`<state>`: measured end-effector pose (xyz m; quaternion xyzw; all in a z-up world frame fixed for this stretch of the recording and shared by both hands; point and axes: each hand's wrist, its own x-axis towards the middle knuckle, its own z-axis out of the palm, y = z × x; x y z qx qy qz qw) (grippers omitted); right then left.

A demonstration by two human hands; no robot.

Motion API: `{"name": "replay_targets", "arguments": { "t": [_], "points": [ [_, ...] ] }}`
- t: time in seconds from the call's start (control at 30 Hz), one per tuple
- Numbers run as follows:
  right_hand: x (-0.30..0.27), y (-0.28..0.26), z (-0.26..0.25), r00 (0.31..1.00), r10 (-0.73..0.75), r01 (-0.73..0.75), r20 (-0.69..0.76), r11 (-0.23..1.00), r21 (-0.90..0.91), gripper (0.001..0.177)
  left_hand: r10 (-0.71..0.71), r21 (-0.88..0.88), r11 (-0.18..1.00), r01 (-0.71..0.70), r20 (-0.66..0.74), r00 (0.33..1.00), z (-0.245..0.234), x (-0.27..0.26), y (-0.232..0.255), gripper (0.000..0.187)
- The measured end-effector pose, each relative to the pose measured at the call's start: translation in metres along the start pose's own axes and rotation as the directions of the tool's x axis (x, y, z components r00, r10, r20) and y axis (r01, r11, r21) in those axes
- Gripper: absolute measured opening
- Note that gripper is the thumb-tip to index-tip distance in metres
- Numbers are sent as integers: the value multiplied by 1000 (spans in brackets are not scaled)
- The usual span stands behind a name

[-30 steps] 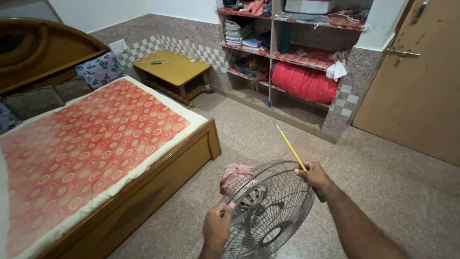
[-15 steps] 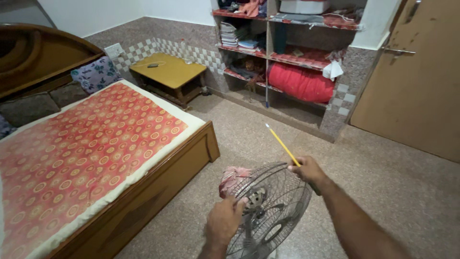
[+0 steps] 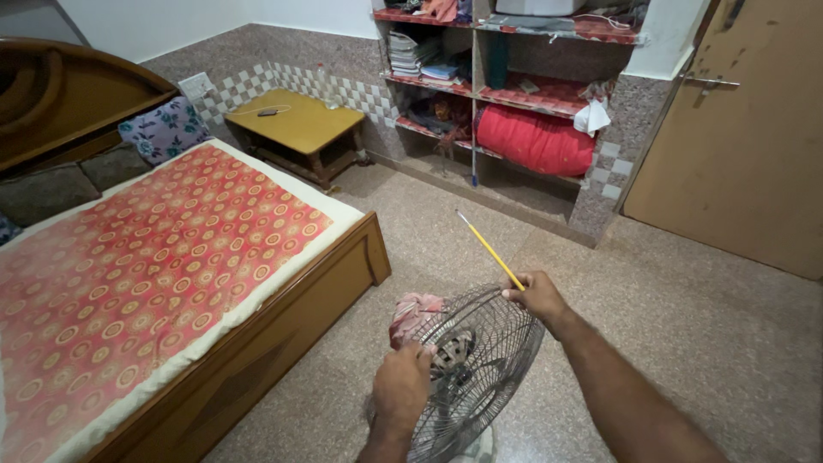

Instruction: The person assembles a standing fan by attaching a fan blade to the motor hub and securing it with a screwdriver. They then attach the front wire cage to the fan assembly and tighten it in place.

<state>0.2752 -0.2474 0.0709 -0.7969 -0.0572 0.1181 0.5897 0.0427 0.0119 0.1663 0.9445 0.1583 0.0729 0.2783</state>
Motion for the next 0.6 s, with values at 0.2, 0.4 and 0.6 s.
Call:
{"name": "replay_targets", "arguments": {
  "t": [0.2,0.4,0.6],
  "points": [
    [5,1,3,1000,-14,14,-20,1000,-12,19,-29,-33,999,29,3,1000,-11,-7,7,34],
    [13,6,5,993,-113,110,-37,991,-70,12,-15,-106,994,10,-50,999,-20,-7,8,27],
    [11,15,9,986,-158,152,-61,984,-92,13,75,-62,995,-83,-123,990,0,-7,-7,26]
  ]
}}
